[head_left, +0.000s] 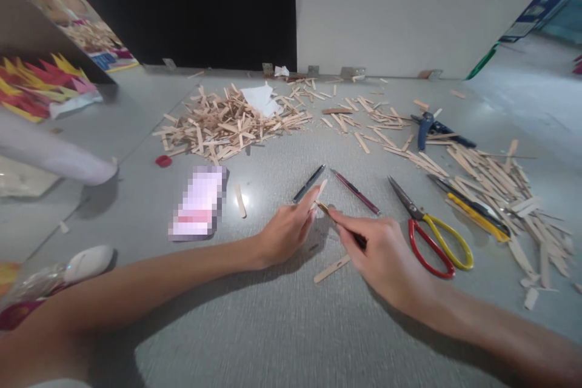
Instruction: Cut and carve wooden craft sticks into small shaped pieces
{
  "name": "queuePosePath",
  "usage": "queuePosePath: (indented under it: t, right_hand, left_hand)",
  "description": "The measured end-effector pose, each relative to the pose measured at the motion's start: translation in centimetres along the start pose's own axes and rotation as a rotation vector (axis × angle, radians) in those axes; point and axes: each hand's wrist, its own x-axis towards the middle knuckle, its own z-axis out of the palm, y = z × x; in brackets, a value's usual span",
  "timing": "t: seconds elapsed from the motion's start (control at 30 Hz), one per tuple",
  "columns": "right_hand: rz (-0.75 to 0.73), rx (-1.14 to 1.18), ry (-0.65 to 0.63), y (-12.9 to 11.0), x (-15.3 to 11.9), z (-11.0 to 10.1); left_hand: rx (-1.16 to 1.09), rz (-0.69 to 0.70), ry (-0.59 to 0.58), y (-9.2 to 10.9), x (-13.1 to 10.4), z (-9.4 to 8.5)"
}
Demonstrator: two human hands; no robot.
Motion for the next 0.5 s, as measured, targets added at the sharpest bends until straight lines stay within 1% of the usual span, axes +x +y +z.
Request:
queuePosePath:
  t: [0.07,0.2,0.37,0.43,0.5]
  right_hand:
    - [-0.011,-0.048,-0.017,-0.1,-0.3,0.2]
    - [-0.079,-0.139,0.022,-0.1,-0.6,0.8]
    - [-0.006,-0.035,-0.052,-0.2,0.1,-0.1]
    - [-0.030,-0.058,-0.031,-0.1,-0.1,0.3]
    - [-0.067,-0.104,0.021,0.1,-0.5,1.0]
  left_hand:
    - [0.006,-0.002,-0.010,0.0,-0.1,0.0]
    - [-0.030,-0.011,-0.028,0.1,-0.1,-0.1]
    - [-0.008,-0.019,-0.028,0.2,0.0,-0.1]
    - [-0.027,-0.024,-0.020,0.2,0.0,-0.1]
    - [-0.054,-0.022,-0.014,0.2,0.0,-0.1]
